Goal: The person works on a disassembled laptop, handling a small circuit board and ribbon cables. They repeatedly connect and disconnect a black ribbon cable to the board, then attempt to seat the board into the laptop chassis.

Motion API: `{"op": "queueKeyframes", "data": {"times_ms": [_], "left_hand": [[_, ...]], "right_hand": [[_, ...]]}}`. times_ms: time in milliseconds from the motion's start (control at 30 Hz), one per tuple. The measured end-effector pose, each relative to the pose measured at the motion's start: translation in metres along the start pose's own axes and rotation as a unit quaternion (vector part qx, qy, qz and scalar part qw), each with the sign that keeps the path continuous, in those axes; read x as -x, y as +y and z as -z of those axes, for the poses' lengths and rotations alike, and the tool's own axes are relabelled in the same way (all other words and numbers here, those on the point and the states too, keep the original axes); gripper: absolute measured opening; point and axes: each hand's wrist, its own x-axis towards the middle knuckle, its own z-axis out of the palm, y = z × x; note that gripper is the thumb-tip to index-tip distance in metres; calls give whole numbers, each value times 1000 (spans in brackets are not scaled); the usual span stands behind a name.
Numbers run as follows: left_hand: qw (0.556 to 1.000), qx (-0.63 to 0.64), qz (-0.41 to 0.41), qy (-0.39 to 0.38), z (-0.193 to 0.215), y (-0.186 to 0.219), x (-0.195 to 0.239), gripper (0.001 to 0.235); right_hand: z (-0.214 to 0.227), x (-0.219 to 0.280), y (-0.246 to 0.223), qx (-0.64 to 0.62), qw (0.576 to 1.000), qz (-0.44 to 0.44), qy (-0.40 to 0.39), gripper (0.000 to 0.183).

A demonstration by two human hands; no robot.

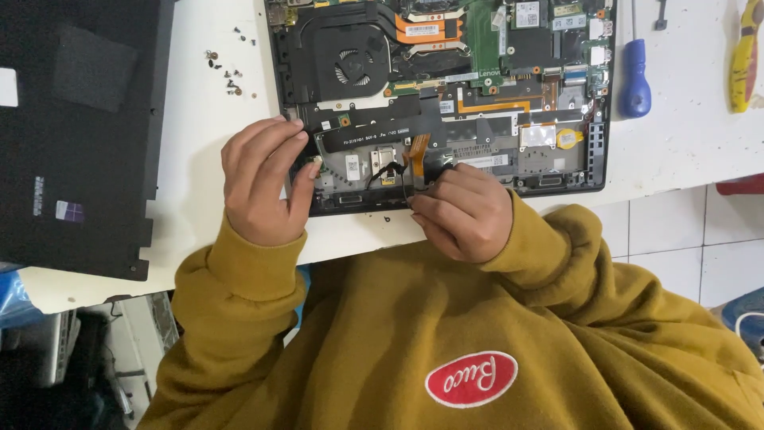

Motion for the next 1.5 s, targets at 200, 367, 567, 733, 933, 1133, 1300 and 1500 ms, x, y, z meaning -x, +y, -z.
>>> {"op": "queueKeyframes", "data": {"times_ms": [200,367,567,733,933,1133,1300,1500], "left_hand": [[1000,3,-5,6,0,-3,1,19],[1000,6,0,9,0,-2,1,18],[1000,6,0,11,1,0,-1,16],[1000,7,1,12,2,0,-2,16],[1000,6,-4,12,3,-1,-2,15],[1000,13,-11,18,3,-4,1,16],[1000,1,-13,19,2,-5,1,15],[1000,-17,-1,14,-4,-6,5,11]], "right_hand": [[-1,4,1,3,1000,0,4,20],[-1,2,0,1,1000,1,1,18],[0,1,0,-7,1000,1,4,20],[-2,7,0,2,1000,-21,10,18],[-2,6,0,13,999,-29,16,19],[-2,6,-1,31,998,-43,36,21],[-3,9,0,41,996,-58,45,32],[-2,12,-3,44,995,-86,35,32]]}}
